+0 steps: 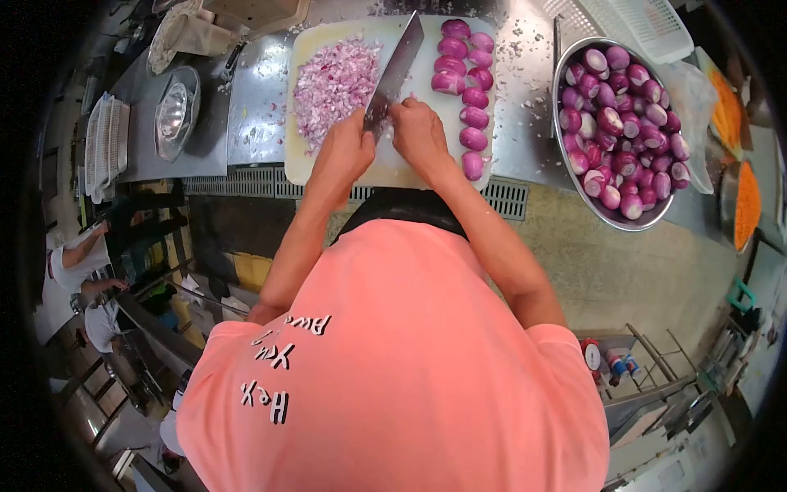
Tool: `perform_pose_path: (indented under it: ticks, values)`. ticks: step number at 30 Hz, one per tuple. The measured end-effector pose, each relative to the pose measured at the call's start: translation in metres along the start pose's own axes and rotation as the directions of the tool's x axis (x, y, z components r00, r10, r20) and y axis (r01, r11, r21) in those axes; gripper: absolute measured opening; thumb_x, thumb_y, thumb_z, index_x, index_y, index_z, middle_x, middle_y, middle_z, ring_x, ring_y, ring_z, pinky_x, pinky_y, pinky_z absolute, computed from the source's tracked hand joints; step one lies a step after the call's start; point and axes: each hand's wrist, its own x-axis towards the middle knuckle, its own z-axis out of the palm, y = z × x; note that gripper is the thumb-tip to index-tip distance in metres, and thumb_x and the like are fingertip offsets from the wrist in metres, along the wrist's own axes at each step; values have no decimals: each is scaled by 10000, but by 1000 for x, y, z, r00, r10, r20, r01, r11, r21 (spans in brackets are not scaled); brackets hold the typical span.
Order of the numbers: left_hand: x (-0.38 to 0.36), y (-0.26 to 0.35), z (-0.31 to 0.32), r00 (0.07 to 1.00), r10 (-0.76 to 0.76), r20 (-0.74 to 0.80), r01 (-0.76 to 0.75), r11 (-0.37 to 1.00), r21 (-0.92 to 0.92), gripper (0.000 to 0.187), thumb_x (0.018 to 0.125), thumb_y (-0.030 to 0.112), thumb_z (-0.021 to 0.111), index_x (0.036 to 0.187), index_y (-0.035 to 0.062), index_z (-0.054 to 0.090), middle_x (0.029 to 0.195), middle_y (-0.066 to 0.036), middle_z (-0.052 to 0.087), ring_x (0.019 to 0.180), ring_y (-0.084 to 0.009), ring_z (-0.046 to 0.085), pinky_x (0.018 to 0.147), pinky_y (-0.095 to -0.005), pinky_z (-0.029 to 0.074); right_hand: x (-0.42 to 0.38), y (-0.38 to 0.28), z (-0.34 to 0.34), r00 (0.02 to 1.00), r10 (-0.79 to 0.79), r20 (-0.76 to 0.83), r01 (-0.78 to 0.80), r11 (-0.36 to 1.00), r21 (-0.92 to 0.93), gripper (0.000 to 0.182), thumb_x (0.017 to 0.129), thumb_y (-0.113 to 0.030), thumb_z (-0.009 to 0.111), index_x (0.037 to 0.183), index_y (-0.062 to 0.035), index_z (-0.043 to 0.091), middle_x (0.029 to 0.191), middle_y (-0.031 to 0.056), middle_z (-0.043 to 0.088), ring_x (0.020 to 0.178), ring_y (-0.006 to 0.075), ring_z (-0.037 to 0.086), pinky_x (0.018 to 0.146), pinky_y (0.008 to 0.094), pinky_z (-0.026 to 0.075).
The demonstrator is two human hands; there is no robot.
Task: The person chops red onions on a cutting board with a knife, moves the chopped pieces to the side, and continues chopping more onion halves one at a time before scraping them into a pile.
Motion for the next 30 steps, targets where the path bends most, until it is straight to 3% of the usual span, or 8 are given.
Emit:
perform_pose_path:
  ticks: [12, 16, 18, 20, 22, 25, 28, 30]
  values:
    - [10, 2, 12, 999, 30, -20, -30, 999, -24, 211, 864, 76, 520, 1023, -62, 496, 814, -338, 601, 848, -513, 592, 732, -570, 450, -4, -1, -17, 997, 73, -11, -73, 997, -16, 96, 720, 33, 602, 803, 16, 649, 814, 207, 607, 810, 408, 608, 719, 475, 486]
    - [3, 13, -2, 999, -16, 34, 20, 989, -144, 229, 871, 76, 519, 1048, -66, 486, 795, -336, 596, 825, -535, 575, 713, -569, 452, 14, 22, -41, 975, 33, -222, -27, 999, 31, 137, 734, 31, 619, 855, -12, 668, 858, 170, 628, 829, 378, 613, 770, 442, 495]
    - [-19, 2, 5, 998, 50, -32, -55, 984, -170, 233, 873, 80, 527, 1051, -64, 485, 767, -323, 594, 780, -520, 586, 690, -545, 464, 27, 22, -62, 957, 26, -290, -65, 990, -124, 142, 749, 16, 629, 877, -24, 676, 905, 159, 637, 847, 372, 613, 780, 436, 499]
    - [-31, -13, 16, 990, 116, -78, -130, 971, -199, 238, 875, 84, 534, 1055, -62, 483, 739, -309, 592, 735, -504, 596, 666, -522, 475, 30, 27, -63, 962, 48, -269, -91, 985, -149, 142, 753, 8, 634, 882, -30, 680, 920, 158, 637, 854, 373, 612, 779, 437, 498]
    - [-35, -36, 7, 992, -82, 98, 107, 950, -293, 257, 880, 96, 550, 1070, -62, 481, 681, -262, 579, 625, -413, 606, 612, -460, 472, 32, 29, -62, 965, 69, -251, -117, 977, -181, 142, 756, 1, 639, 886, -36, 684, 935, 156, 637, 860, 374, 611, 777, 438, 498]
    - [-27, -51, -28, 984, -153, 87, 167, 966, -195, 339, 886, 102, 553, 1174, -65, 484, 651, -226, 564, 562, -329, 590, 585, -426, 467, 24, 23, -50, 987, 29, -159, -67, 967, -244, 143, 761, -9, 641, 894, -34, 687, 936, 159, 638, 871, 365, 613, 769, 441, 497]
    - [-33, -30, -59, 994, -68, -83, 63, 996, -61, 438, 891, 101, 548, 1287, -62, 458, 664, -234, 573, 561, -339, 591, 583, -432, 469, 21, 7, -29, 996, -22, -91, 10, 991, -134, 133, 767, -9, 630, 883, -38, 687, 926, 149, 639, 866, 355, 609, 755, 440, 502]
    - [-34, -12, -60, 986, -162, -46, 154, 979, -133, 485, 890, 92, 542, 1340, -53, 435, 690, -253, 589, 607, -377, 602, 611, -439, 471, 15, -14, -18, 1000, -27, -12, 26, 994, -108, 135, 767, -5, 623, 881, -39, 688, 904, 141, 638, 839, 353, 599, 750, 436, 509]
